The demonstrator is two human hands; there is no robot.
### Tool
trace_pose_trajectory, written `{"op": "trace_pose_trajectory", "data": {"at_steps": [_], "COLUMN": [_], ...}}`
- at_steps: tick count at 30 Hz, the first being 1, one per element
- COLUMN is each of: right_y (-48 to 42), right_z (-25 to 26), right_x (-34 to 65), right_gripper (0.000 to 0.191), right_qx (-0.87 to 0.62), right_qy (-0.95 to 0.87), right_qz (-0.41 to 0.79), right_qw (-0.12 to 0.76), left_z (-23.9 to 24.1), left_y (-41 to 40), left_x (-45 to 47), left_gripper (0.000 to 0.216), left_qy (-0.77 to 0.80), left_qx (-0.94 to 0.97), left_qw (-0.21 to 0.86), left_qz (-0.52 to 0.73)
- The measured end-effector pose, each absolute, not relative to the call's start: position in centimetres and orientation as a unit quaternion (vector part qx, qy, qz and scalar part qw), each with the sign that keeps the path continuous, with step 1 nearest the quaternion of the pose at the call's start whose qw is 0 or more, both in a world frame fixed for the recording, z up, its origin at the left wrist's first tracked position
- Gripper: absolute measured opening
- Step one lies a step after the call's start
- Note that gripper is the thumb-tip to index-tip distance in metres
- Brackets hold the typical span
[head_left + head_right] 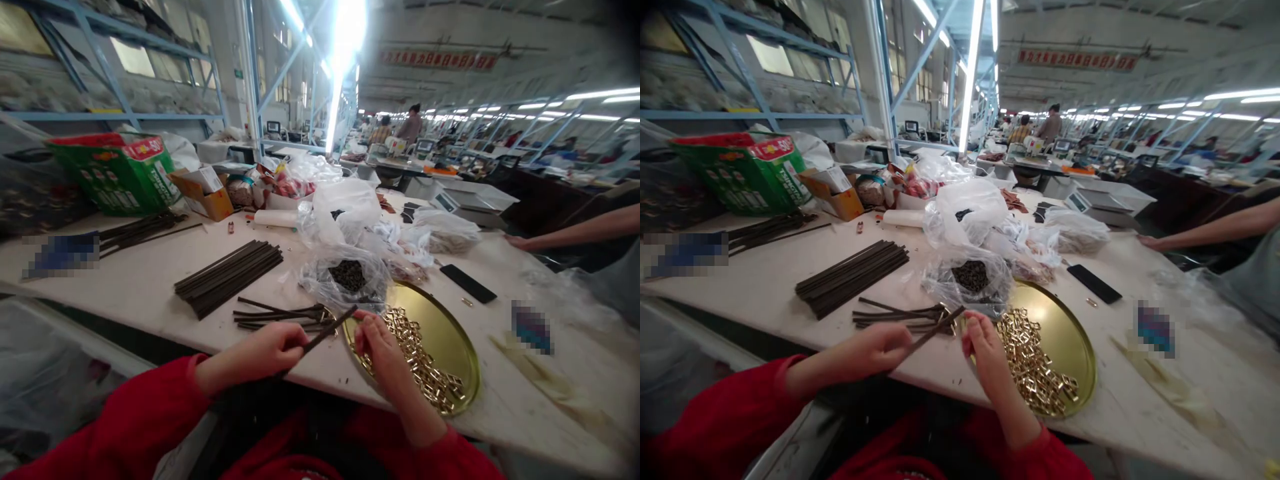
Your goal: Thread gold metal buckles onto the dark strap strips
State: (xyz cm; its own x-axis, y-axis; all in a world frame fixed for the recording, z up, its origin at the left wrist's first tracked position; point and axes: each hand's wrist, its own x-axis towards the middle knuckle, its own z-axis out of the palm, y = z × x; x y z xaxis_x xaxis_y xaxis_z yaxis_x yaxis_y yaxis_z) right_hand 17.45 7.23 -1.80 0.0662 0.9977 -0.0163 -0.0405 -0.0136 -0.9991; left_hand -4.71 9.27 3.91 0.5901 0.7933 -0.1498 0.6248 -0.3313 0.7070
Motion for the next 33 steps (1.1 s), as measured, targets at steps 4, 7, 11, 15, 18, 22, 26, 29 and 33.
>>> {"op": "trace_pose_trajectory", "data": {"at_steps": [4,7,11,15,18,22,26,29,33], "right_y": [7.3,7.3,7.8,8.7,9.4,10.4,11.2,11.6,11.9], "right_z": [-1.3,-1.6,-2.2,-2.7,-2.9,-3.3,-4.2,-5.0,-5.5], "right_x": [17.8,17.6,17.4,17.2,16.7,15.9,15.6,15.5,15.2], "right_gripper": [0.027,0.024,0.026,0.025,0.026,0.024,0.028,0.032,0.026], "right_qx": [-0.509,-0.506,-0.513,-0.545,-0.534,-0.500,-0.478,-0.470,-0.546], "right_qy": [-0.456,-0.418,-0.379,-0.354,-0.333,-0.302,-0.276,-0.276,-0.377], "right_qz": [0.544,0.576,0.590,0.585,0.617,0.682,0.727,0.746,0.622], "right_qw": [0.487,0.487,0.495,0.485,0.472,0.439,0.408,0.382,0.415], "left_z": [2.1,1.0,0.0,-1.0,-1.5,-1.5,-1.4,-1.6,-1.8], "left_y": [5.8,5.7,6.4,7.1,8.2,9.9,11.0,11.3,11.8], "left_x": [-2.9,-2.4,-2.3,-2.1,-1.3,0.0,0.4,0.4,0.6], "left_gripper": [0.011,0.012,0.014,0.015,0.019,0.019,0.013,0.009,0.010], "left_qy": [0.435,0.442,0.447,0.441,0.410,0.411,0.408,0.397,0.390], "left_qx": [0.644,0.553,0.499,0.467,0.426,0.375,0.371,0.386,0.394], "left_qw": [0.616,0.693,0.728,0.753,0.789,0.801,0.801,0.797,0.796], "left_qz": [0.130,0.140,0.145,0.144,0.169,0.220,0.233,0.241,0.243]}}
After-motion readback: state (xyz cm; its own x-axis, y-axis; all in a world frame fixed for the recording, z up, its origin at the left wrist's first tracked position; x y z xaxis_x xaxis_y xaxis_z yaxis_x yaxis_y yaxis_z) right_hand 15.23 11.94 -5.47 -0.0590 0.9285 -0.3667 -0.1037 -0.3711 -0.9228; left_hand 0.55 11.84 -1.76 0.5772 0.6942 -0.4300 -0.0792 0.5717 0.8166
